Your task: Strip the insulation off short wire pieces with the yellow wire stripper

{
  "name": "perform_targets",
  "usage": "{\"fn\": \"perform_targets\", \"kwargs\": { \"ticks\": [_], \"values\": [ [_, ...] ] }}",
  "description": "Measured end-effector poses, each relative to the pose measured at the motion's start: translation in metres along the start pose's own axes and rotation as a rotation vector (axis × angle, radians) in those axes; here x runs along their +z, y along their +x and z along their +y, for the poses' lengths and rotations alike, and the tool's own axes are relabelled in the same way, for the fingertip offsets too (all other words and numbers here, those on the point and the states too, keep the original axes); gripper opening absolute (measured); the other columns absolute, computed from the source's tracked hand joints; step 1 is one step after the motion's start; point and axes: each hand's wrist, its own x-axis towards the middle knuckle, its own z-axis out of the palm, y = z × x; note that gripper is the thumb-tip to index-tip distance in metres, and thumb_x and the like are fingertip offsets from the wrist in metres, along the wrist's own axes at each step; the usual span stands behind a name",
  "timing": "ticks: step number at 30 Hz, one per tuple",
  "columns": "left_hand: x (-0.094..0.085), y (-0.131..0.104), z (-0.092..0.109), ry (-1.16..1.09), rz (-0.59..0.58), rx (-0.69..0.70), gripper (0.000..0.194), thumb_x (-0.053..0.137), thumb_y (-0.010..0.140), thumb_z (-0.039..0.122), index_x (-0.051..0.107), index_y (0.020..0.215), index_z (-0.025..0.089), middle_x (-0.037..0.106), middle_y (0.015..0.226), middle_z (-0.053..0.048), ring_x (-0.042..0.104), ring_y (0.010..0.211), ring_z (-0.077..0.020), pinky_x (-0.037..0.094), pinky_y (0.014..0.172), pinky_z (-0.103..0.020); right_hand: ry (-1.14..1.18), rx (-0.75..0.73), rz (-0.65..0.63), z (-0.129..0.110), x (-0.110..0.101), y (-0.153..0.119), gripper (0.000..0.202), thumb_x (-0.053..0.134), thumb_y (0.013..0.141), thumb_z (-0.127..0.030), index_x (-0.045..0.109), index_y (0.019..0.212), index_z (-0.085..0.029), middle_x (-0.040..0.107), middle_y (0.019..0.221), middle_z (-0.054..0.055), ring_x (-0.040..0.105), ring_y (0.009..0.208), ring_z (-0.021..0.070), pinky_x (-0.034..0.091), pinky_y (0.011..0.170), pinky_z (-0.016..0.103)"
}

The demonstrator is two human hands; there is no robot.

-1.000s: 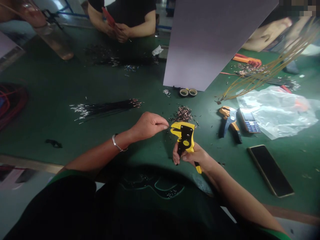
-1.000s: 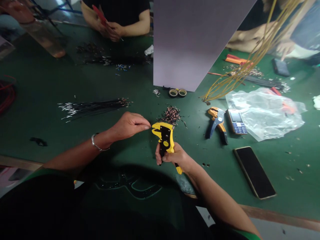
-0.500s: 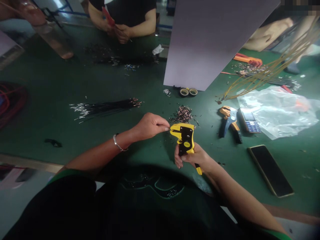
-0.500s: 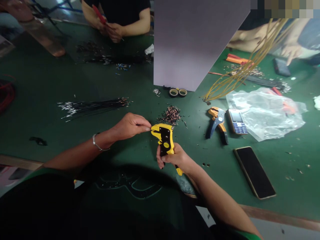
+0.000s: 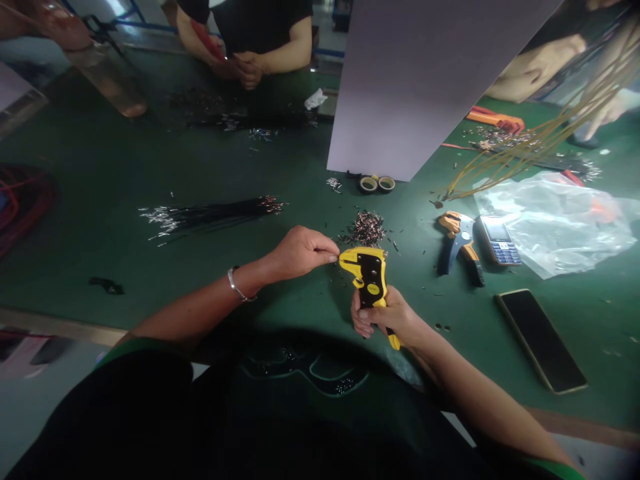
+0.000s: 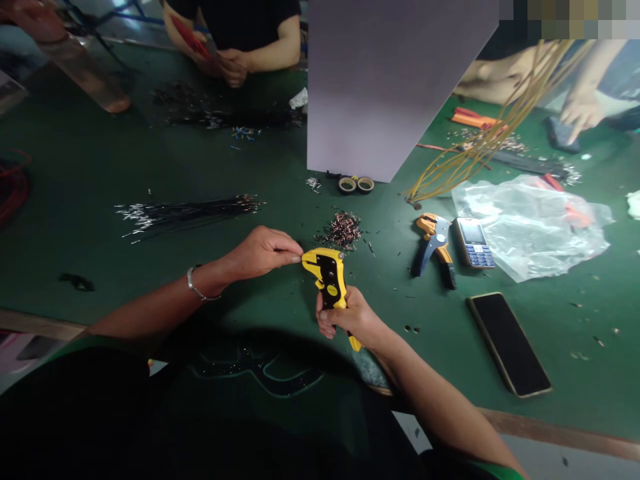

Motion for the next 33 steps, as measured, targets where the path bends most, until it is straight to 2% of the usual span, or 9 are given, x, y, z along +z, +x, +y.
{"fn": "perform_targets", "kwargs": {
  "ticks": [10, 25, 33],
  "values": [
    [0.0018, 0.0000, -0.0046, 0.031, 0.000, 0.006, 0.014, 0.062, 0.079, 0.022, 0.076, 0.080, 0.018, 0.075, 0.079, -0.003, 0.066, 0.069, -0.0121, 0.047, 0.067, -0.023, -0.053, 0.008, 0.075, 0.0025, 0.0001, 0.0004, 0.011, 0.067, 0.066, -0.013, 0.056, 0.067, -0.015, 0.051, 0.046, -0.005, 0.044, 0.039, 0.0088, 0.039, 0.041, 0.025],
    [0.0038, 0.0005, -0.0065, 0.094, -0.023, -0.039, 0.016, 0.059, 0.080, 0.023, 0.074, 0.079, 0.017, 0.074, 0.074, -0.002, 0.064, 0.066, -0.0115, 0.044, 0.062, -0.023, -0.015, 0.024, 0.088, 0.0061, -0.0037, 0.0054, 0.010, 0.065, 0.061, -0.011, 0.057, 0.066, -0.014, 0.050, 0.045, -0.005, 0.044, 0.037, 0.0087, 0.038, 0.039, 0.024],
    [0.0048, -0.0002, -0.0086, 0.186, 0.000, 0.025, 0.016, 0.058, 0.079, 0.020, 0.073, 0.074, 0.017, 0.071, 0.068, -0.001, 0.060, 0.059, -0.0104, 0.040, 0.059, -0.023, -0.017, 0.052, 0.050, 0.0031, -0.0066, 0.0070, 0.012, 0.064, 0.060, -0.009, 0.058, 0.069, -0.014, 0.052, 0.046, -0.005, 0.045, 0.038, 0.0093, 0.040, 0.039, 0.024]
  ]
}}
